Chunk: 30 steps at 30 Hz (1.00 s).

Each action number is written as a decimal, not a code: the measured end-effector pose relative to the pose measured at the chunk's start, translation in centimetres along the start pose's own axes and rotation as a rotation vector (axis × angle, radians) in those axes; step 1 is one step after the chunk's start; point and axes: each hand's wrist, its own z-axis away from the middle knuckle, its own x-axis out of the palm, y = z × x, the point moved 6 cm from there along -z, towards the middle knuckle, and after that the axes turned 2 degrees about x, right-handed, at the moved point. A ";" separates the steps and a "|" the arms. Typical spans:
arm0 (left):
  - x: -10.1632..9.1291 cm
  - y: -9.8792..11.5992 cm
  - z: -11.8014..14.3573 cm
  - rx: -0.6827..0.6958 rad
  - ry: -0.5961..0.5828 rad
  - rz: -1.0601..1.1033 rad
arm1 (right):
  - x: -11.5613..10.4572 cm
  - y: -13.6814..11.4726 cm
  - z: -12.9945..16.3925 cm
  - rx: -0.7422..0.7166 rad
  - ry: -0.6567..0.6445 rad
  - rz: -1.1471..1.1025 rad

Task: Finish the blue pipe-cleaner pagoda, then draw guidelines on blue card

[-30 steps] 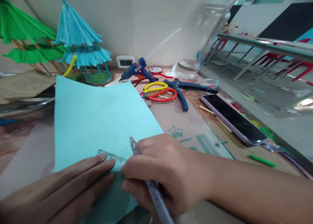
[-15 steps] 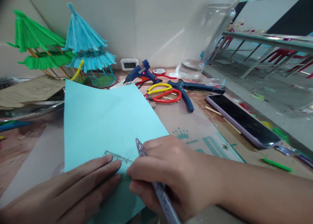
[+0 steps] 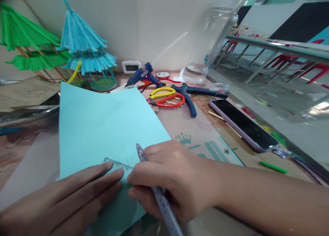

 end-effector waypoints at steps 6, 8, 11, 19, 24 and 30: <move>-0.6 0.6 -0.1 0.040 -0.062 -0.057 | -0.2 0.0 -0.1 0.001 0.020 -0.100; -0.9 0.5 -0.3 0.086 -0.080 -0.056 | -0.3 0.0 -0.1 -0.008 0.028 -0.104; -1.1 0.0 -0.3 0.120 -0.112 -0.061 | -0.4 -0.1 -0.1 -0.012 0.033 -0.106; -0.8 -0.2 0.3 0.088 -0.069 -0.010 | -0.5 -0.2 -0.2 -0.027 0.044 -0.097; -0.7 -0.5 0.5 0.037 -0.103 0.043 | -0.4 -0.1 -0.3 -0.013 0.026 -0.091; -0.5 -0.6 0.3 0.086 -0.103 -0.011 | -0.2 0.0 -0.2 -0.014 -0.012 -0.075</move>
